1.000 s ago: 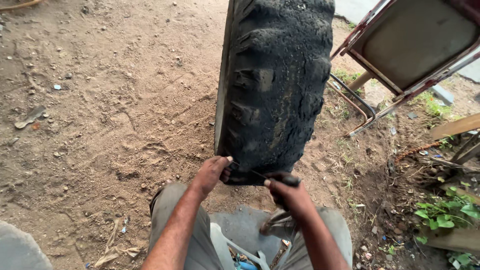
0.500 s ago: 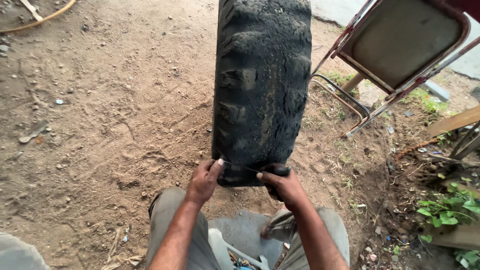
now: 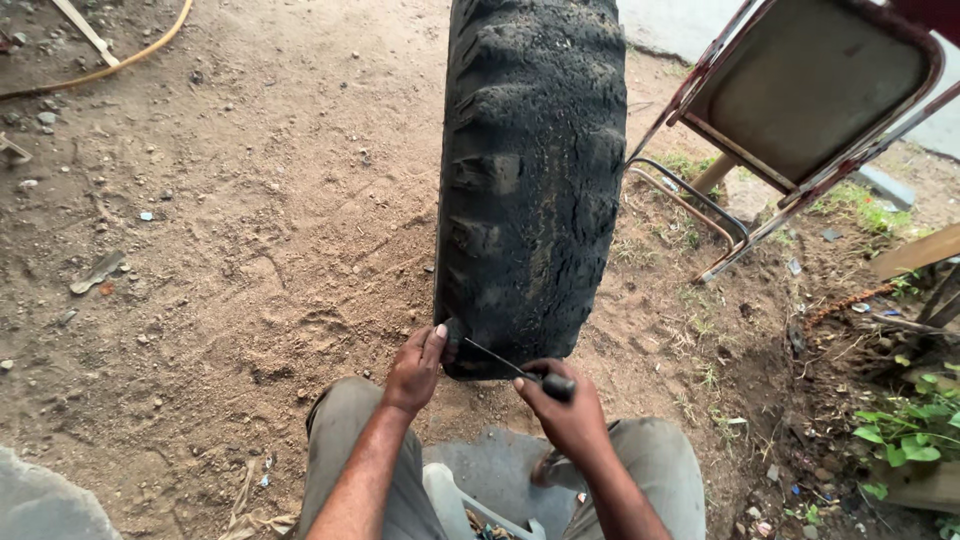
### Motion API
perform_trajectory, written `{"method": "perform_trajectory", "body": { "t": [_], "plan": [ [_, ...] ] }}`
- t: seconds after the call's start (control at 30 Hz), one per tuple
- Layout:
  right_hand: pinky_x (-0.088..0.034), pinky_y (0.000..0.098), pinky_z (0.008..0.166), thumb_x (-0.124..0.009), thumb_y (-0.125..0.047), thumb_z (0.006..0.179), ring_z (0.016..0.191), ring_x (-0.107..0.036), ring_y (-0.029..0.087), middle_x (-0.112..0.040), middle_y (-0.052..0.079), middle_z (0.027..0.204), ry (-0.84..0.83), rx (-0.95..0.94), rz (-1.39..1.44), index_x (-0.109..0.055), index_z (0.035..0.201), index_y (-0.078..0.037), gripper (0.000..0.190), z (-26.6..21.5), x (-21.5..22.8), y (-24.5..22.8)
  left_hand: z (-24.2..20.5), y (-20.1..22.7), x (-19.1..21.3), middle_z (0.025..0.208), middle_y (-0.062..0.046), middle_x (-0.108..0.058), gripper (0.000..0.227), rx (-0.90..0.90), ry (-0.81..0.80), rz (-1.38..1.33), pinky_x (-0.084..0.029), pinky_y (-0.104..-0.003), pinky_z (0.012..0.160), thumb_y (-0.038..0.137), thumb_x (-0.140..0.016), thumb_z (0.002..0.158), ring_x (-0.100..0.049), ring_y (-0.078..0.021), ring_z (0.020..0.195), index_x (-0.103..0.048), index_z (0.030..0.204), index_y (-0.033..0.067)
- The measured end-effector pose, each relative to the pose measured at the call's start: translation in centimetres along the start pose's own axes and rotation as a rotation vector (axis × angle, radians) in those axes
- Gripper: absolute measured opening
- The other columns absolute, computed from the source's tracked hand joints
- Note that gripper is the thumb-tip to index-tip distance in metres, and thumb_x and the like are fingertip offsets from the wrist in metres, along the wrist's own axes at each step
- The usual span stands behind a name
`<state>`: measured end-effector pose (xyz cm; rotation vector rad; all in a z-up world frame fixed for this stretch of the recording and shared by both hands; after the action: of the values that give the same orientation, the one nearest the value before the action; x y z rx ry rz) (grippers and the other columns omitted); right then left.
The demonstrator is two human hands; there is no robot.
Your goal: The person cleans debris from the tread of a large tire and attempts to locate a puncture using a metal tool while holding the tire upright by hand.
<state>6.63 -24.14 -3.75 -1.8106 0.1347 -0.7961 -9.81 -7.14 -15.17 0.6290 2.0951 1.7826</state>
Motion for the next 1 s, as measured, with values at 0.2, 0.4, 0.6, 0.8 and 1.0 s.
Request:
{"method": "perform_trajectory", "body": {
  "t": [0.2, 0.4, 0.6, 0.8, 1.0],
  "plan": [
    [-0.055, 0.0303, 0.066, -0.078, -0.027, 0.084, 0.073, -0.069, 0.014, -0.076, 0.006, 0.085, 0.020, -0.026, -0.061, -0.077, 0.107, -0.008, 0.030, -1.3, -0.4, -1.5, 0.7, -0.6, 0.0, 0.083, -0.004, -0.069, 0.043, -0.014, 0.017, -0.069, -0.050, -0.032, 0.071, 0.039, -0.051, 0.107, -0.059, -0.0144, 0.076, -0.074, 0.103, 0.0027],
    [-0.060, 0.0362, 0.069, -0.075, -0.024, 0.088, 0.077, -0.078, 0.022, -0.080, 0.011, 0.090, 0.174, 0.325, -0.295, -0.076, 0.110, -0.010, 0.026, -1.4, -2.8, -4.6, 0.2, 1.3, 0.3, 0.090, -0.005, -0.074, 0.044, -0.006, 0.079, 0.034, -0.054, -0.032, 0.078, 0.042, -0.050, 0.104, -0.068, -0.0157, 0.084, -0.073, 0.108, 0.0050],
    [-0.061, 0.0377, 0.062, -0.067, -0.022, 0.093, 0.068, -0.077, 0.025, -0.077, 0.011, 0.086, 0.082, 0.249, -0.385, -0.070, 0.120, -0.012, 0.029, -2.4, -4.6, -4.2, -0.5, 3.1, 0.3, 0.104, -0.011, -0.075, 0.051, 0.099, 0.053, 0.151, -0.058, -0.039, 0.090, 0.047, -0.042, 0.104, -0.072, -0.0230, 0.098, -0.071, 0.114, 0.0063],
    [-0.056, 0.0463, 0.069, -0.072, -0.021, 0.087, 0.074, -0.074, 0.035, -0.075, 0.018, 0.082, 0.066, 0.320, -0.478, -0.072, 0.110, -0.010, 0.025, -4.1, -4.6, -1.6, -0.4, 3.0, 0.7, 0.106, -0.012, -0.071, 0.052, -0.013, 0.100, 0.315, -0.055, -0.041, 0.087, 0.049, -0.044, 0.104, -0.068, -0.0267, 0.099, -0.071, 0.117, 0.0068],
    [-0.056, 0.0458, 0.083, -0.075, -0.027, 0.083, 0.087, -0.075, 0.036, -0.078, 0.014, 0.090, -0.016, 0.151, -0.460, -0.075, 0.110, -0.017, 0.028, -5.2, -3.5, 1.4, 0.1, 1.5, 0.7, 0.089, -0.010, -0.073, 0.049, -0.024, 0.086, 0.359, -0.052, -0.042, 0.078, 0.047, -0.049, 0.102, -0.068, -0.0258, 0.085, -0.074, 0.105, 0.0044]
  ]
}}
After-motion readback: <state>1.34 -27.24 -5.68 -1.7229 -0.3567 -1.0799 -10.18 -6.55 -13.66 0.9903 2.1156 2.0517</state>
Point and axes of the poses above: each hand's wrist, its own z-axis towards the middle knuckle, its own x-axis out of the back of the hand, y = z × x, the point moved 3 cm from there along z, towards the middle knuckle
